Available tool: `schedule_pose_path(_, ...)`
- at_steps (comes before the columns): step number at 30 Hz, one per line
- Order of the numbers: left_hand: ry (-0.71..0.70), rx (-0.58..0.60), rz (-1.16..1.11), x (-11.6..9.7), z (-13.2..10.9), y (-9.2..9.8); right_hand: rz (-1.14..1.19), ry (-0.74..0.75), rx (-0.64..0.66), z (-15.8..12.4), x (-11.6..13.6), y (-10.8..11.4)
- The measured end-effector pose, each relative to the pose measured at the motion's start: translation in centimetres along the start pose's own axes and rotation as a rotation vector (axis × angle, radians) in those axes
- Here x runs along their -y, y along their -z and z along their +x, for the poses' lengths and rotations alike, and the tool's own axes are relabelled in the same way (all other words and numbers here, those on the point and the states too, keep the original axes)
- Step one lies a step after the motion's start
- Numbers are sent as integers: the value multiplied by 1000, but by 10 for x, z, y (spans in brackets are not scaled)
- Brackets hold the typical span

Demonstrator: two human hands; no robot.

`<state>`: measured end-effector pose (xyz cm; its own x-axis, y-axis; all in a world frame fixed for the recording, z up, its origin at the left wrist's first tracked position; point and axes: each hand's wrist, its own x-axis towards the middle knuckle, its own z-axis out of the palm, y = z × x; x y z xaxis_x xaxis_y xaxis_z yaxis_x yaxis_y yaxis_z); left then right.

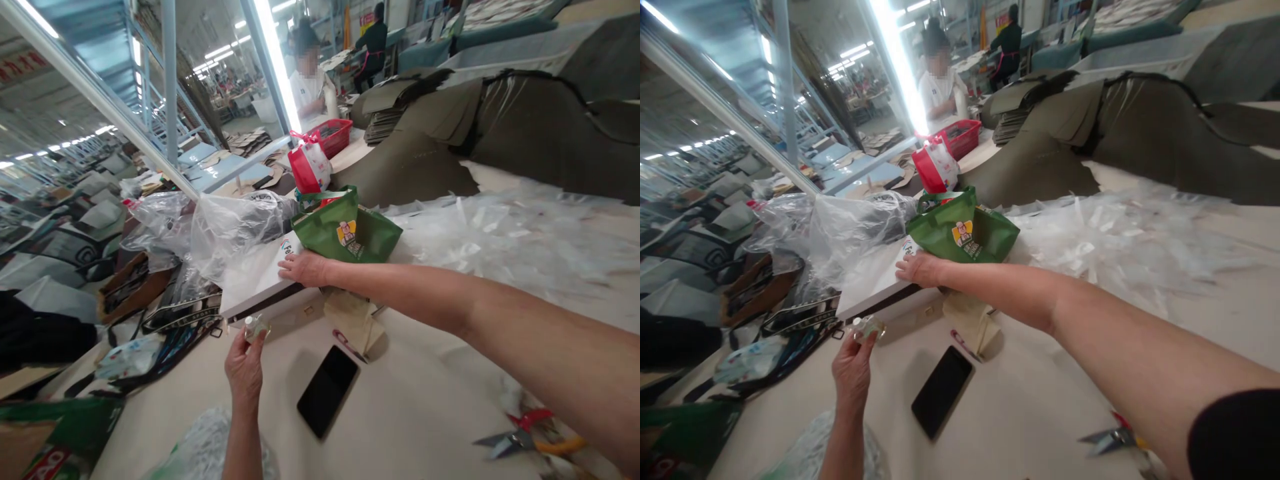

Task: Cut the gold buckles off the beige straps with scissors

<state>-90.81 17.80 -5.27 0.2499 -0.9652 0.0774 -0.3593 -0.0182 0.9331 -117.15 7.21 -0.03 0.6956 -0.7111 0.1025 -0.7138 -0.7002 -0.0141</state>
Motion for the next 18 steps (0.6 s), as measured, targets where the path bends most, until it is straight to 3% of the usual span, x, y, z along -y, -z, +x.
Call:
schedule_pose_path(5,-135,8,133,-6,27,-4,-30,-111,-118,13,-3,33)
schedule_pose_path(9,-199,25,262,-17,57,-21,-28,-205,-151,26,-3,55)
schedule_pose_path(14,-189,114,488,-22,90,-53,-24,-210,-106,22,9,56)
schedule_pose_path(18,-174,224,640,-17,101,-72,-32,-166,-88,10,17,45)
